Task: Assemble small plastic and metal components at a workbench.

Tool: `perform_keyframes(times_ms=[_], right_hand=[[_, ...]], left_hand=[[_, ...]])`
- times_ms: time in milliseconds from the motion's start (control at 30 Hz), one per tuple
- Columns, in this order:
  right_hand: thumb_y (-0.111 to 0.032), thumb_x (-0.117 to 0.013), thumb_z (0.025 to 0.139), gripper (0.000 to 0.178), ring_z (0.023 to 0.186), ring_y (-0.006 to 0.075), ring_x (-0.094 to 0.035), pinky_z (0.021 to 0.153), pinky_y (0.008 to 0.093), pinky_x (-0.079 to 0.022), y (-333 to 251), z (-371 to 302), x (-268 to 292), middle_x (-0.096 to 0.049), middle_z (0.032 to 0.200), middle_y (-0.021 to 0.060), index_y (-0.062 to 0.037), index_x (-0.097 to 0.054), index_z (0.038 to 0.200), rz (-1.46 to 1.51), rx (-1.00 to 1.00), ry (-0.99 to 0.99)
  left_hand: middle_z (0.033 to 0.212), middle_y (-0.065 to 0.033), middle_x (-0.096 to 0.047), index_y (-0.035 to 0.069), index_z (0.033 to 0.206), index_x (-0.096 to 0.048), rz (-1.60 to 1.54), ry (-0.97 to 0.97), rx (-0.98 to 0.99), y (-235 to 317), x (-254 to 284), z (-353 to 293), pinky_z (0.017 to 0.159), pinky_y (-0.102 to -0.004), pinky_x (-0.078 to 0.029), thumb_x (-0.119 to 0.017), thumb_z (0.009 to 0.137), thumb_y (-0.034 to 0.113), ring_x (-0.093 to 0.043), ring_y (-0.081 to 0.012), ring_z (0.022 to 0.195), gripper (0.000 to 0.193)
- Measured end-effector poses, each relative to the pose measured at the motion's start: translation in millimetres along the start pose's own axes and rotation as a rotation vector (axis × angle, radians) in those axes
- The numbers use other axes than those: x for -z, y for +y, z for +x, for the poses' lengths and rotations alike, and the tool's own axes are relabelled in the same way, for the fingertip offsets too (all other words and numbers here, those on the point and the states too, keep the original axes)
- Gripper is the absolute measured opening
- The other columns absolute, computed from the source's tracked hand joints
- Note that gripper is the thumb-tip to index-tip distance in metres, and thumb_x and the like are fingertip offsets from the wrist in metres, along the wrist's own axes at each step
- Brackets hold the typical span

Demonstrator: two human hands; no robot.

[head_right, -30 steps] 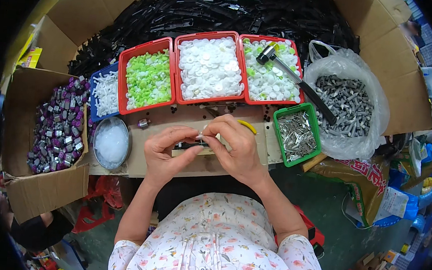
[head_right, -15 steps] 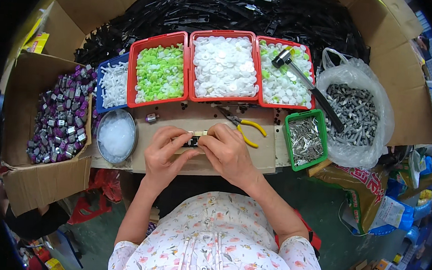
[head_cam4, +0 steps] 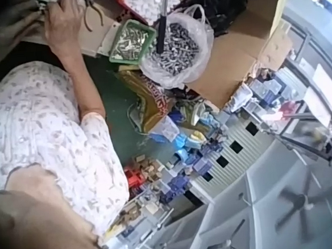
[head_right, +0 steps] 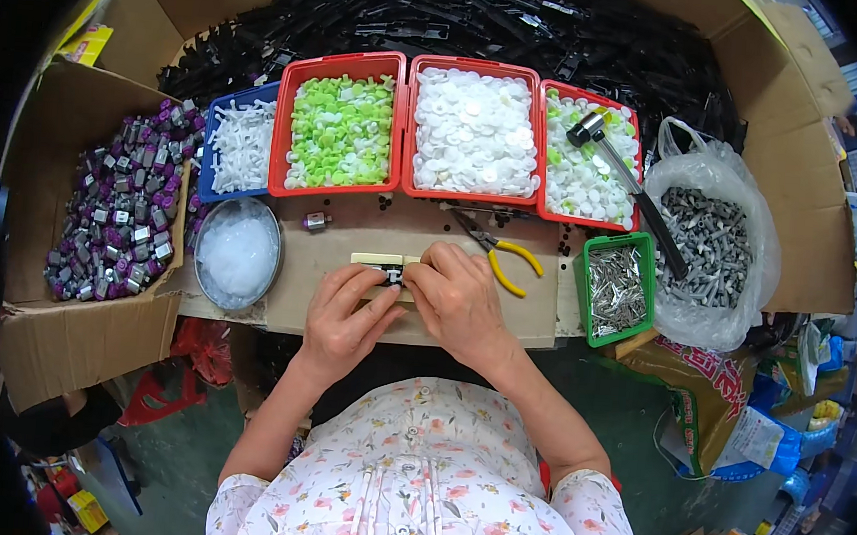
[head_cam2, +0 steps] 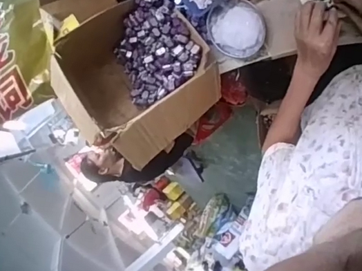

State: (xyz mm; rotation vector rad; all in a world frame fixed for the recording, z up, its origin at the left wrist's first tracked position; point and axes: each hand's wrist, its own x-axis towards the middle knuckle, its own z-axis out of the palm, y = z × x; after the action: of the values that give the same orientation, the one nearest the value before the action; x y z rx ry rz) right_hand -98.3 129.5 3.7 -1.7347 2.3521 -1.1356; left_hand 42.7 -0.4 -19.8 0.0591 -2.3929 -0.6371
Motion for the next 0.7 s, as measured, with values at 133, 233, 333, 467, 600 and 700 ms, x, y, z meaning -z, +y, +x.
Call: perform_keyframes(times_ms=[133,233,333,467,600,700], right_hand=[[-0.004,-0.070,0.075,0.017,0.079,0.0248,-0.058,0.069,0.0376,-0.040,-8.9,0.4,2.8,-0.055,0.084,0.0061,-0.0050,-0.066,0.091,-0.103,0.025,-0.028],[-0.004,-0.069,0.074,0.018,0.082,0.0242,-0.058,0.071,0.0371,-0.040,-9.5,-0.3,0.1,-0.054,0.085,0.0061,-0.0049,-0.066,0.092,-0.162,0.066,-0.049],[-0.004,-0.068,0.074,0.019,0.083,0.0239,-0.058,0.073,0.0373,-0.040,-11.1,5.3,4.8,-0.054,0.086,0.0060,-0.0051,-0.066,0.093,-0.199,0.098,-0.106],[-0.005,-0.068,0.074,0.020,0.084,0.0241,-0.058,0.074,0.0374,-0.040,-4.0,8.1,10.4,-0.053,0.086,0.0061,-0.0059,-0.066,0.094,-0.213,0.140,-0.166],[-0.009,-0.071,0.078,0.020,0.088,0.0256,-0.059,0.076,0.0385,-0.042,-1.8,4.7,25.2,-0.058,0.093,0.0069,-0.0064,-0.068,0.098,-0.088,0.049,-0.158],[-0.009,-0.072,0.082,0.020,0.089,0.0275,-0.061,0.075,0.0391,-0.044,5.6,-4.4,60.0,-0.061,0.095,0.0090,-0.0055,-0.068,0.101,-0.066,-0.084,-0.070]], left_hand=[[0.108,-0.0111,-0.064,0.003,0.101,-0.072,0.024,-0.013,-0.026,0.9,-1.0,-1.5,0.082,-0.0426,-0.051,-0.081,0.070,0.007,-0.060,-0.0316,0.102,0.032],[0.108,-0.0109,-0.063,0.004,0.102,-0.072,0.060,-0.020,-0.040,1.1,-2.9,-1.7,0.081,-0.0422,-0.050,-0.081,0.070,0.007,-0.060,-0.0312,0.102,0.033],[0.107,-0.0117,-0.064,0.002,0.100,-0.071,0.088,-0.026,-0.046,3.2,-3.0,0.6,0.080,-0.0411,-0.050,-0.079,0.072,0.007,-0.060,-0.0291,0.101,0.030],[0.107,-0.0120,-0.064,0.001,0.101,-0.071,0.097,-0.040,-0.056,4.4,-4.3,0.7,0.080,-0.0411,-0.050,-0.079,0.071,0.006,-0.060,-0.0300,0.101,0.031],[0.105,-0.0122,-0.063,0.002,0.101,-0.071,0.037,-0.045,-0.041,9.0,2.4,9.5,0.080,-0.0423,-0.050,-0.080,0.071,0.007,-0.060,-0.0314,0.100,0.032],[0.103,-0.0120,-0.063,0.002,0.100,-0.071,-0.022,-0.039,-0.035,9.0,7.8,24.0,0.080,-0.0430,-0.050,-0.081,0.071,0.007,-0.060,-0.0321,0.100,0.031]])
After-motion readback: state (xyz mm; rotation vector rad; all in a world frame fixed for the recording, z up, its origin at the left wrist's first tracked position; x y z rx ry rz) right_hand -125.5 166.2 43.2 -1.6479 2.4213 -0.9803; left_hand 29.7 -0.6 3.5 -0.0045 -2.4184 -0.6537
